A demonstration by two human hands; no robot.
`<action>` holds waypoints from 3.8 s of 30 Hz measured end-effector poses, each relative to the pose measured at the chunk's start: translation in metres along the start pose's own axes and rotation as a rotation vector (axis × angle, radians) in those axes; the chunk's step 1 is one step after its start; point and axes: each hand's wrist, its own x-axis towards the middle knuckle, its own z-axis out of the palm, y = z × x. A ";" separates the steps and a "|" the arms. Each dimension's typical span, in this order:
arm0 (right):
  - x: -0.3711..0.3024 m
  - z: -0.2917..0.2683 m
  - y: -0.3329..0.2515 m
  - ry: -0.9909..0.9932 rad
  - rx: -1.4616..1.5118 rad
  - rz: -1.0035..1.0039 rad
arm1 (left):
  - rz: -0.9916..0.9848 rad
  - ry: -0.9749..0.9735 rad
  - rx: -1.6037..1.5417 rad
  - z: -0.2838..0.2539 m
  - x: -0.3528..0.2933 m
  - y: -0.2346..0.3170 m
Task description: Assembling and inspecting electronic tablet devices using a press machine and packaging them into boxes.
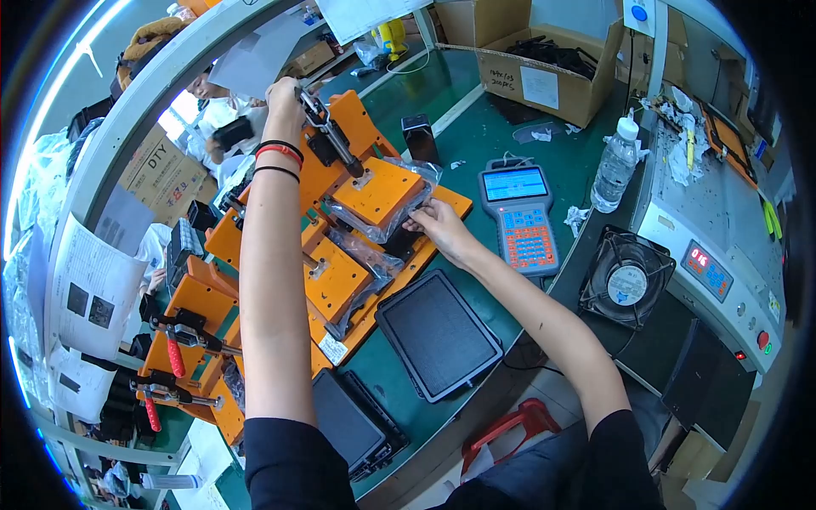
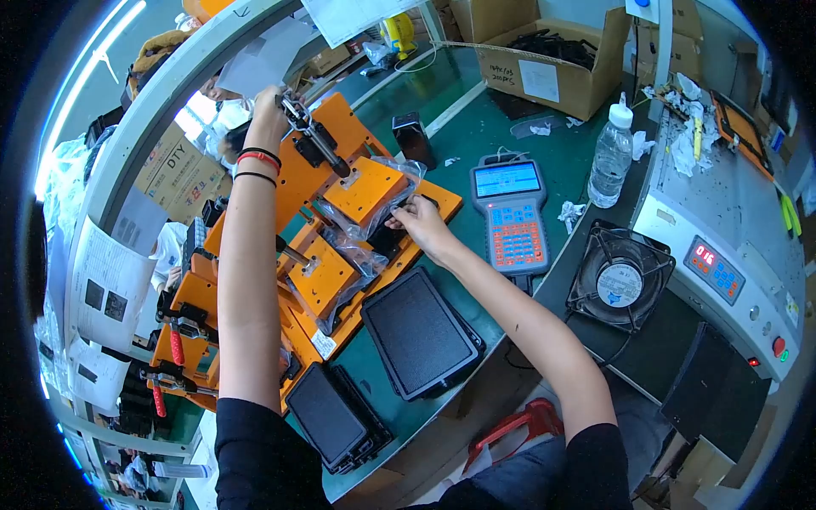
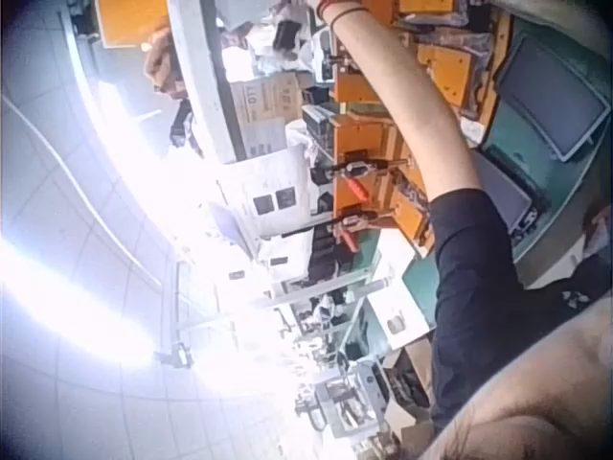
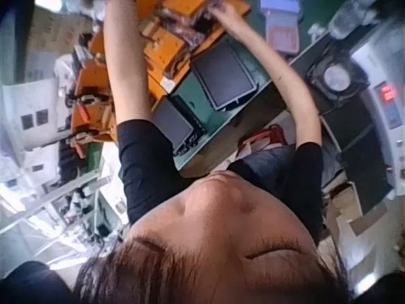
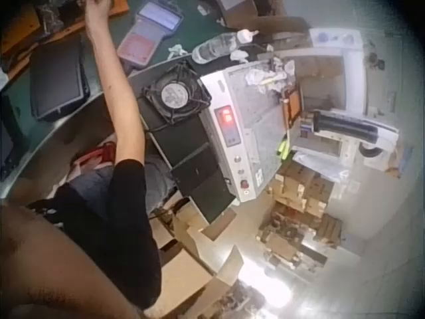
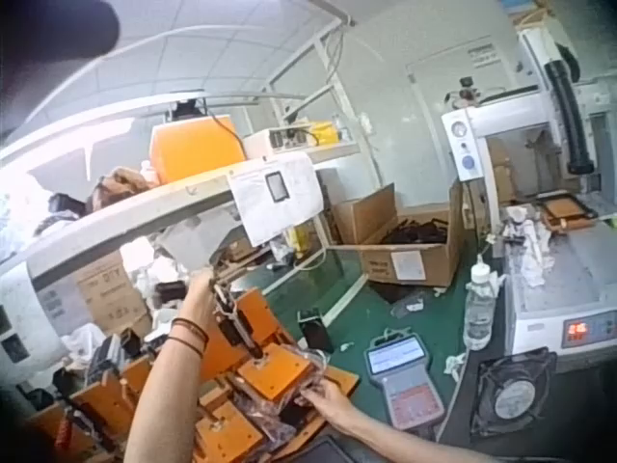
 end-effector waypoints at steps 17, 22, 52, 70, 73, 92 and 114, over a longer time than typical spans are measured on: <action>0.004 -0.003 -0.002 0.143 -0.078 0.046 | -0.061 -0.009 -0.068 0.011 -0.008 0.002; -0.001 0.007 -0.004 0.158 0.146 0.098 | 0.047 -0.015 0.105 -0.007 0.004 0.005; 0.013 0.025 0.018 0.411 -0.052 0.135 | 1.312 0.081 0.856 -0.010 -0.155 -0.017; 0.010 0.008 0.021 0.407 -0.021 0.098 | 0.958 0.113 0.798 0.020 -0.103 0.003; 0.011 0.007 0.020 0.400 -0.026 0.088 | 0.707 0.021 0.773 0.026 -0.101 0.019; -0.006 -0.021 0.015 0.444 0.015 -0.045 | 0.598 0.180 0.743 0.037 -0.094 0.018; -0.128 -0.027 -0.050 0.048 -1.220 0.114 | 0.767 0.074 0.833 0.006 -0.155 -0.010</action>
